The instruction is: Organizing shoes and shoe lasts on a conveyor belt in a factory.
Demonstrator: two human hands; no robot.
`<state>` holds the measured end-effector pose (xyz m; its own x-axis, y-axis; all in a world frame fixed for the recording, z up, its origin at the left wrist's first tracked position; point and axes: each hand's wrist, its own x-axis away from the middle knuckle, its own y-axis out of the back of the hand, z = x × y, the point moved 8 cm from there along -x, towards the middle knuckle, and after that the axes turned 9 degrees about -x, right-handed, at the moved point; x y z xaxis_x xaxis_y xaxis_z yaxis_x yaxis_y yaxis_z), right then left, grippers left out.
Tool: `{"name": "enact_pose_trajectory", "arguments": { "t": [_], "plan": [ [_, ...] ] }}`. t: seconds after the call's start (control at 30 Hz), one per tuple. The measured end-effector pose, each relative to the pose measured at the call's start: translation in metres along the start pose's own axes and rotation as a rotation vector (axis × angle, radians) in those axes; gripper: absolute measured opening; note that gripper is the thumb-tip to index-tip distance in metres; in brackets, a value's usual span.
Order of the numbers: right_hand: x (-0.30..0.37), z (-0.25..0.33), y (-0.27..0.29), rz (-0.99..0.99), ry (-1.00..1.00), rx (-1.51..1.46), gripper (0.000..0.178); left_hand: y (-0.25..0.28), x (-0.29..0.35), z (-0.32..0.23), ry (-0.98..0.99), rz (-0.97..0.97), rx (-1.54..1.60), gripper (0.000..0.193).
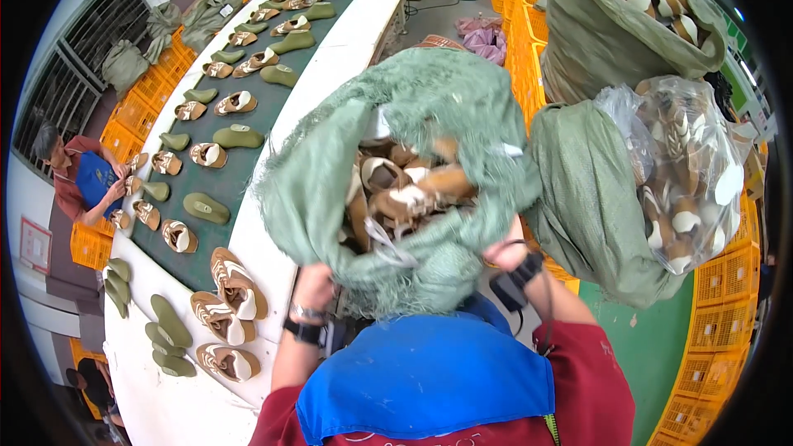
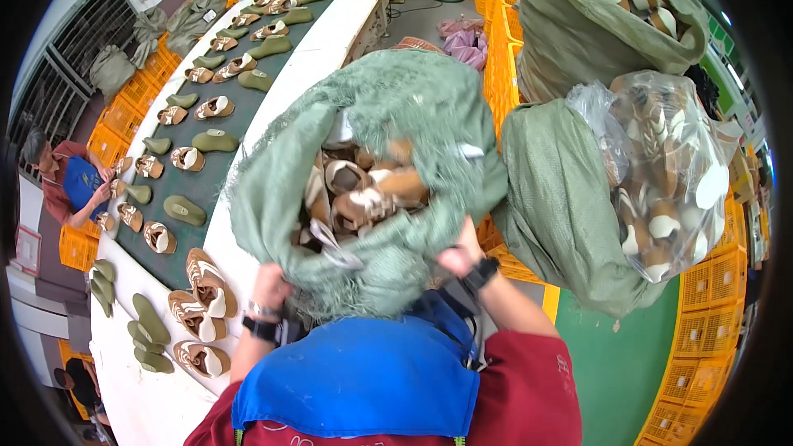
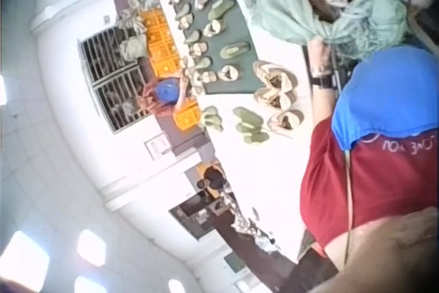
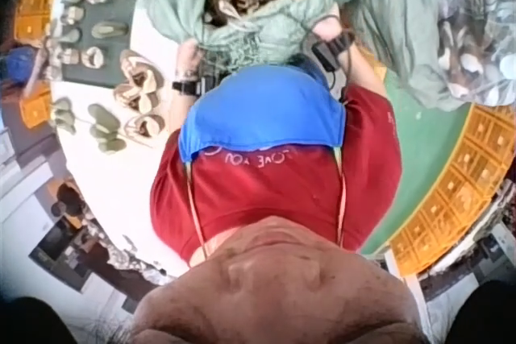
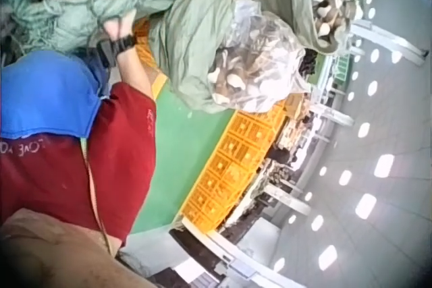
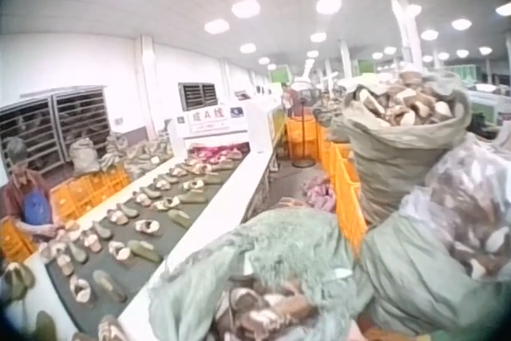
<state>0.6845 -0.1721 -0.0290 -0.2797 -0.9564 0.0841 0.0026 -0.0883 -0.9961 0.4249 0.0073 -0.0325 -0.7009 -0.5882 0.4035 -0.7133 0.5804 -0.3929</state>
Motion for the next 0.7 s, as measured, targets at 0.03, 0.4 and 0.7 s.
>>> {"name": "enact_pose_trajectory", "arguments": {
  "t": [0.03, 0.4, 0.7],
  "plan": [
    [0.02, 0.001, 0.026, -0.086, 0.035, -0.009, 0.039, 0.006, 0.01, 0.027, 0.036, 0.113, 0.114, 0.048],
    [0.089, -0.005, 0.07, -0.455, 0.058, 0.138, 0.035, 0.08, 0.023, 0.036, 0.341, -0.115, -0.203, 0.016],
    [0.094, -0.027, 0.001, -0.309, -0.074, 0.396, 0.027, -0.135, -0.001, -0.081, -0.772, 0.303, -1.343, 0.039]
  ]
}}
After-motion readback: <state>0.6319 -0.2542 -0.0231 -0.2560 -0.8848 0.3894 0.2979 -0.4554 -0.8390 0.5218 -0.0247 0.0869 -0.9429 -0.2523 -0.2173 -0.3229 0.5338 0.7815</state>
